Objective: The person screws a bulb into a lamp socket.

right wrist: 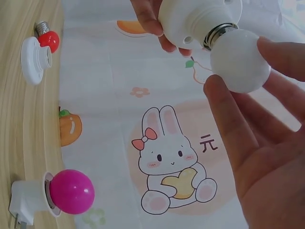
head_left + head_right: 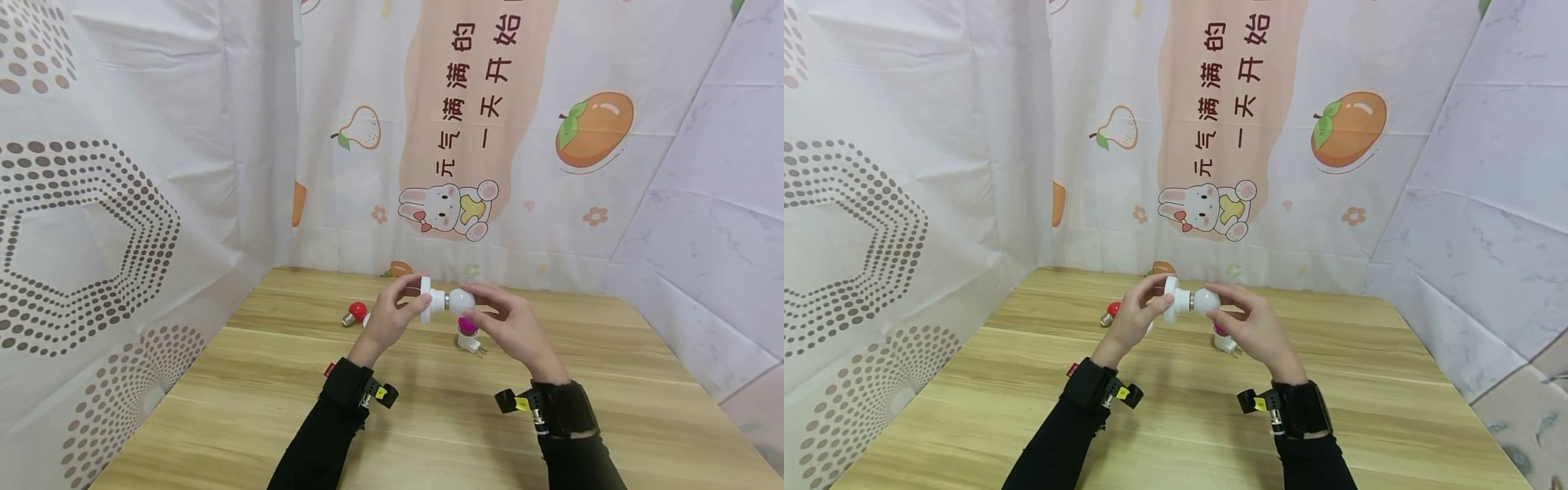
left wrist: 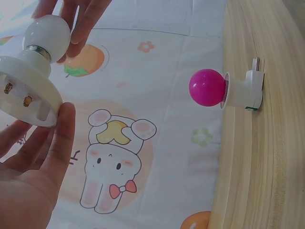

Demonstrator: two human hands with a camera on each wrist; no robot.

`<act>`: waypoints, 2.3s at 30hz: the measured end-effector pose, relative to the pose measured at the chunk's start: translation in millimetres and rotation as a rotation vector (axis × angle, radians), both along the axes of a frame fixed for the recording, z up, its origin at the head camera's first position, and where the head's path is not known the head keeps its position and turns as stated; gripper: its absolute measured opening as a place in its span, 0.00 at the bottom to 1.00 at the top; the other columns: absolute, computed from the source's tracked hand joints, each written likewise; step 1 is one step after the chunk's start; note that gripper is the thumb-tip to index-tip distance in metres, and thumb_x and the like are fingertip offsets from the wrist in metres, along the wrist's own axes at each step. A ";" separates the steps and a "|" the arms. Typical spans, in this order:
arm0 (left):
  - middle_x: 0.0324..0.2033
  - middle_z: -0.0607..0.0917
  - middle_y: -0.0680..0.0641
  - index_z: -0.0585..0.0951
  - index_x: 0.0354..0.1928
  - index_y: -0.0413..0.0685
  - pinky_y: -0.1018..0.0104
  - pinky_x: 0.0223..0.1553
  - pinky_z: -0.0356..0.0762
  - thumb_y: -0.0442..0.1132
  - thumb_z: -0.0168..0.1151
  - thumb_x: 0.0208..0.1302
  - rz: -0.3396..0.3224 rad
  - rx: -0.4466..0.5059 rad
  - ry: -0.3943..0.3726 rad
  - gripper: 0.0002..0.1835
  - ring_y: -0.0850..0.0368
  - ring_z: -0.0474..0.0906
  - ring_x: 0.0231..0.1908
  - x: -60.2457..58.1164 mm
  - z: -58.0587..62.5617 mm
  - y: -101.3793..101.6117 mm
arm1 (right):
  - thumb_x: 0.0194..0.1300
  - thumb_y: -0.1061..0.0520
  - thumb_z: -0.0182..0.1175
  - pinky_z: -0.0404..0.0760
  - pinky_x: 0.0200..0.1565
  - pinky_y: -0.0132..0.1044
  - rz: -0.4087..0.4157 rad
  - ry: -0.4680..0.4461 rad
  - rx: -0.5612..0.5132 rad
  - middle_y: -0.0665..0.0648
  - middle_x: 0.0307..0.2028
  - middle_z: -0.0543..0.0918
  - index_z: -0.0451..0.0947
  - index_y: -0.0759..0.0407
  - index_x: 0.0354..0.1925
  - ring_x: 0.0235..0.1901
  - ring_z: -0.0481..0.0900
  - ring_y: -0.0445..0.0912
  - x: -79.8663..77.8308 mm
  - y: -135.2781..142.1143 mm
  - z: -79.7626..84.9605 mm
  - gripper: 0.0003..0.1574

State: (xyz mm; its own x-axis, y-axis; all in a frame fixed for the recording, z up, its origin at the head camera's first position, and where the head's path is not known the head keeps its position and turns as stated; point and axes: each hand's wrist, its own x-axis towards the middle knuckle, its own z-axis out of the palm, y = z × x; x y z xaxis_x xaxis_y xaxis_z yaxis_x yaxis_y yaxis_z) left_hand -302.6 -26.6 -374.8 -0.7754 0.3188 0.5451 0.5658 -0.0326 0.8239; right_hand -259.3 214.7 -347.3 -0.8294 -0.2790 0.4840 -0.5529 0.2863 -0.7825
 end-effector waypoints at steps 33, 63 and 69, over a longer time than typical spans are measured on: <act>0.55 0.79 0.35 0.72 0.69 0.36 0.60 0.47 0.82 0.37 0.59 0.69 -0.002 -0.033 0.013 0.27 0.40 0.77 0.56 0.9 1.3 0.4 | 0.78 0.40 0.53 0.88 0.36 0.44 -0.055 -0.335 -0.163 0.68 0.33 0.85 0.79 0.76 0.48 0.29 0.87 0.51 -3.2 -13.4 -0.6 0.36; 0.55 0.79 0.39 0.74 0.67 0.41 0.63 0.48 0.81 0.45 0.56 0.72 0.009 -0.009 -0.011 0.26 0.47 0.77 0.54 0.5 0.2 -1.7 | 0.61 0.79 0.62 0.79 0.58 0.38 0.211 0.039 -0.100 0.70 0.66 0.69 0.75 0.70 0.63 0.62 0.75 0.45 -3.4 -0.7 -4.2 0.31; 0.54 0.79 0.40 0.74 0.67 0.40 0.63 0.48 0.81 0.46 0.57 0.71 0.011 -0.017 -0.007 0.27 0.47 0.78 0.54 1.5 1.3 -2.0 | 0.60 0.81 0.62 0.78 0.59 0.40 0.199 0.061 -0.098 0.62 0.64 0.74 0.75 0.70 0.62 0.61 0.75 0.47 -3.2 -3.1 -4.4 0.32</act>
State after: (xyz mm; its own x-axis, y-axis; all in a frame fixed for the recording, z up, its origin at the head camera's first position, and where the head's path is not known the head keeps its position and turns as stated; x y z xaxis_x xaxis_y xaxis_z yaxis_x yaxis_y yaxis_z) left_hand -301.1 -28.6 -373.6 -0.7826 0.3192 0.5345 0.5604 -0.0126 0.8281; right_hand -262.6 211.6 -351.7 -0.7309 -0.3831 0.5648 -0.6383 0.0909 -0.7644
